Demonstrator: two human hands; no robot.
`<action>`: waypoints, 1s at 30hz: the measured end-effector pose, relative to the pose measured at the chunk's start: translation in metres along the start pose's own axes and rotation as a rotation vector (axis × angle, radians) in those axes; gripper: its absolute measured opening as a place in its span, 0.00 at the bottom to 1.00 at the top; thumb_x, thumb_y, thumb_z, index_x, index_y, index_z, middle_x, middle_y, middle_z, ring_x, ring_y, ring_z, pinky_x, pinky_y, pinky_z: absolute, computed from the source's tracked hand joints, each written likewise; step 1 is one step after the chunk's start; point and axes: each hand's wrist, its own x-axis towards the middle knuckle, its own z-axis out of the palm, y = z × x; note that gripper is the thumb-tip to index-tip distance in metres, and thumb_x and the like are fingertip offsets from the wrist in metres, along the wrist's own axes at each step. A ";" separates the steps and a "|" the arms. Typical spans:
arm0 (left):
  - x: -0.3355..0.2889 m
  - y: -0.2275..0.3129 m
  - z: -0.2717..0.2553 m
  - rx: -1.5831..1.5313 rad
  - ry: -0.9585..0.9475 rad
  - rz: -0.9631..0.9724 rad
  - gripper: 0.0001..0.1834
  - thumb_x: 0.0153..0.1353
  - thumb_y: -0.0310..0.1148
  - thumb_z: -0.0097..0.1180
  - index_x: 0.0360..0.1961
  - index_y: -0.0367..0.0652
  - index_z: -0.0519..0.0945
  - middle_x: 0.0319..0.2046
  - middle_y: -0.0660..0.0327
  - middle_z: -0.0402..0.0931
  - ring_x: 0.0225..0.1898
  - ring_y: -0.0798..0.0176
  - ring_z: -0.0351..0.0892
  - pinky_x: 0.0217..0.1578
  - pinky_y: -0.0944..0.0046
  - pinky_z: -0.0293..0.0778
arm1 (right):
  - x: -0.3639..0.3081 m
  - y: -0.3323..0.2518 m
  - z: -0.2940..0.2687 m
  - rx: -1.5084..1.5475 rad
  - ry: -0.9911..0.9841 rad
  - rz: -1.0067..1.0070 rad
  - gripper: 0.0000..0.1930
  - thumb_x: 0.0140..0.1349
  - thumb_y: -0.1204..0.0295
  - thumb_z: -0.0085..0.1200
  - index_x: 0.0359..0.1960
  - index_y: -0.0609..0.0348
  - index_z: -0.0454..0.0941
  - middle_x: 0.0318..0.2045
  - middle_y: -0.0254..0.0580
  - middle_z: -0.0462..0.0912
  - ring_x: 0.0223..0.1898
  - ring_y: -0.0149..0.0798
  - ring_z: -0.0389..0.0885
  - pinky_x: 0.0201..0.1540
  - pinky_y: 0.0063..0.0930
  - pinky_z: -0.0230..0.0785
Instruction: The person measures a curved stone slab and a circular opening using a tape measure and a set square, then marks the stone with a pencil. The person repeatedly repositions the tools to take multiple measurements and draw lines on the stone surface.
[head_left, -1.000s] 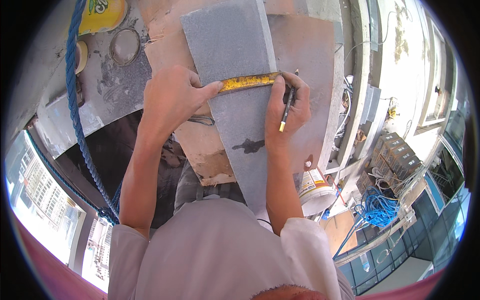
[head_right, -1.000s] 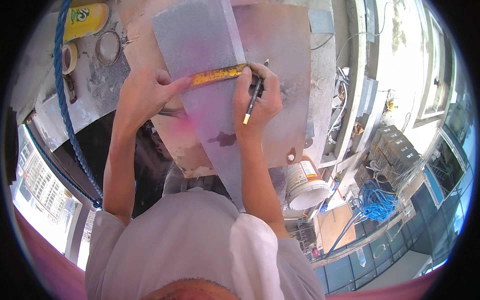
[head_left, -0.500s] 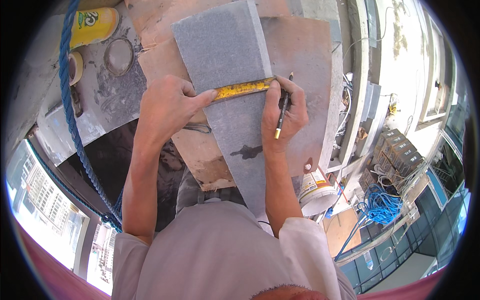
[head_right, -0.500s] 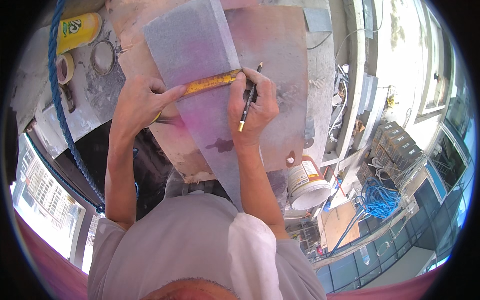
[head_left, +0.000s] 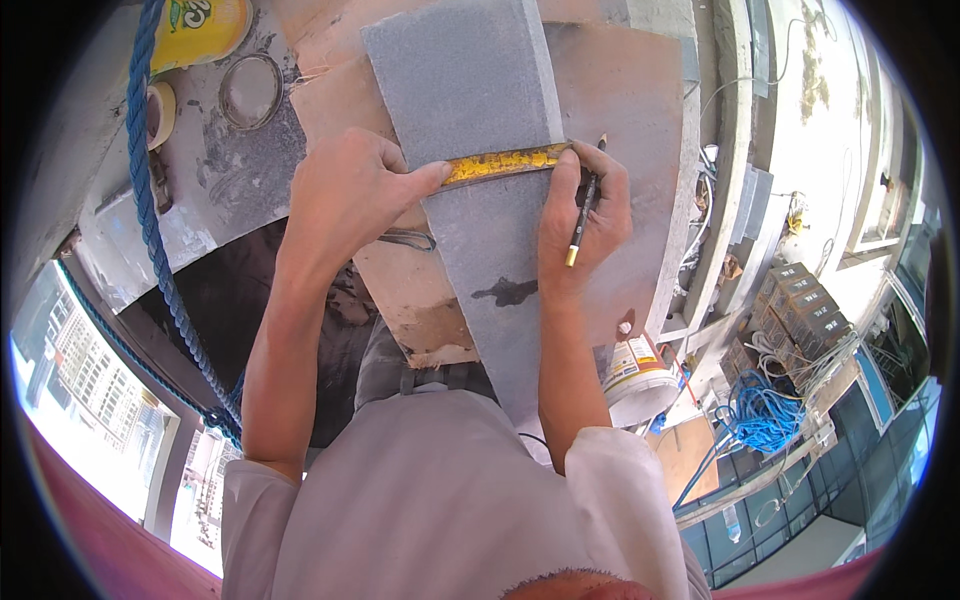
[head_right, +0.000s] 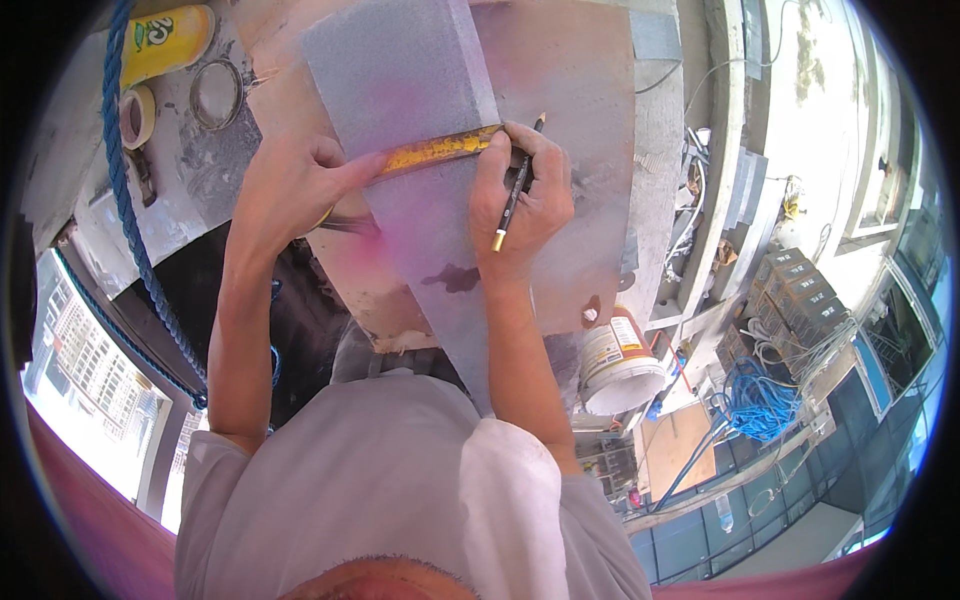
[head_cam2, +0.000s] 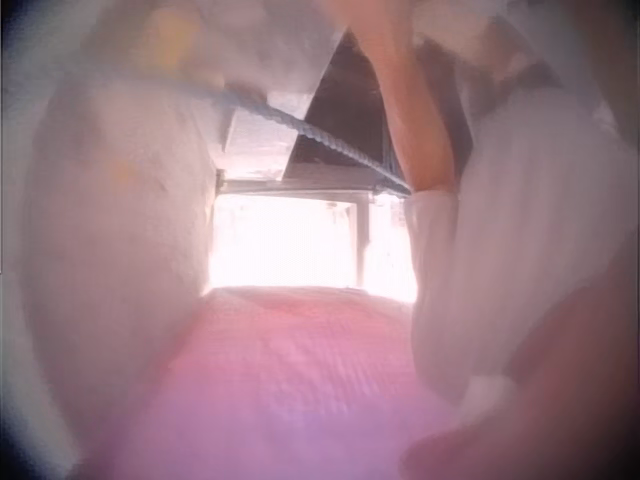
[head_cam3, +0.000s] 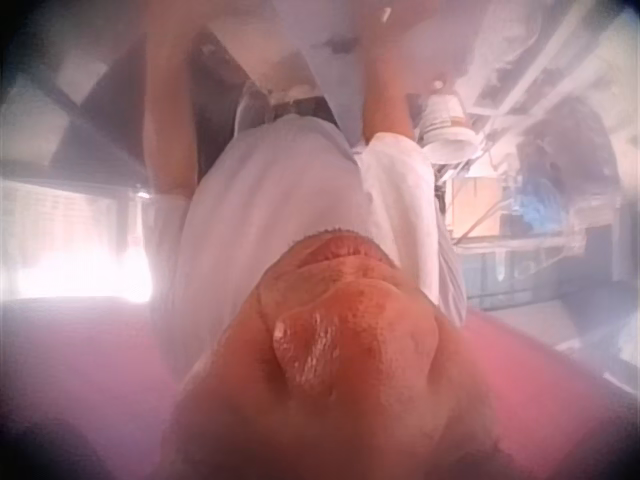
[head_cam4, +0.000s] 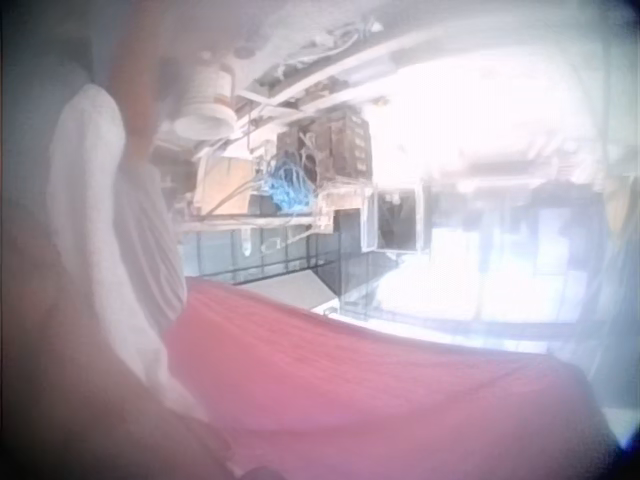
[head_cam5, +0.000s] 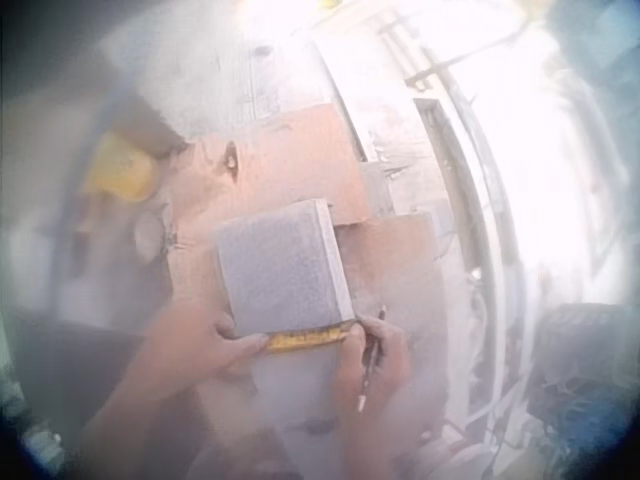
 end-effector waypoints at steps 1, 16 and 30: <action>-0.001 0.000 0.001 0.000 0.008 0.001 0.32 0.59 0.58 0.74 0.22 0.33 0.90 0.13 0.55 0.75 0.17 0.57 0.73 0.26 0.54 0.73 | -0.001 0.001 0.001 0.032 0.007 0.003 0.07 0.74 0.74 0.61 0.46 0.65 0.88 0.39 0.44 0.90 0.39 0.33 0.86 0.46 0.31 0.78; 0.004 -0.017 0.010 0.022 0.090 0.122 0.33 0.60 0.61 0.72 0.25 0.36 0.91 0.14 0.55 0.77 0.19 0.55 0.79 0.29 0.54 0.74 | 0.062 -0.021 -0.033 0.304 -0.659 -0.094 0.17 0.82 0.58 0.60 0.53 0.62 0.88 0.37 0.41 0.92 0.37 0.29 0.87 0.41 0.25 0.80; 0.014 -0.028 0.021 0.053 0.201 0.183 0.33 0.58 0.64 0.74 0.24 0.38 0.92 0.15 0.58 0.80 0.20 0.59 0.82 0.28 0.55 0.75 | 0.073 -0.023 -0.023 0.035 -0.820 -0.265 0.14 0.77 0.61 0.66 0.48 0.59 0.91 0.37 0.38 0.91 0.40 0.30 0.86 0.45 0.28 0.79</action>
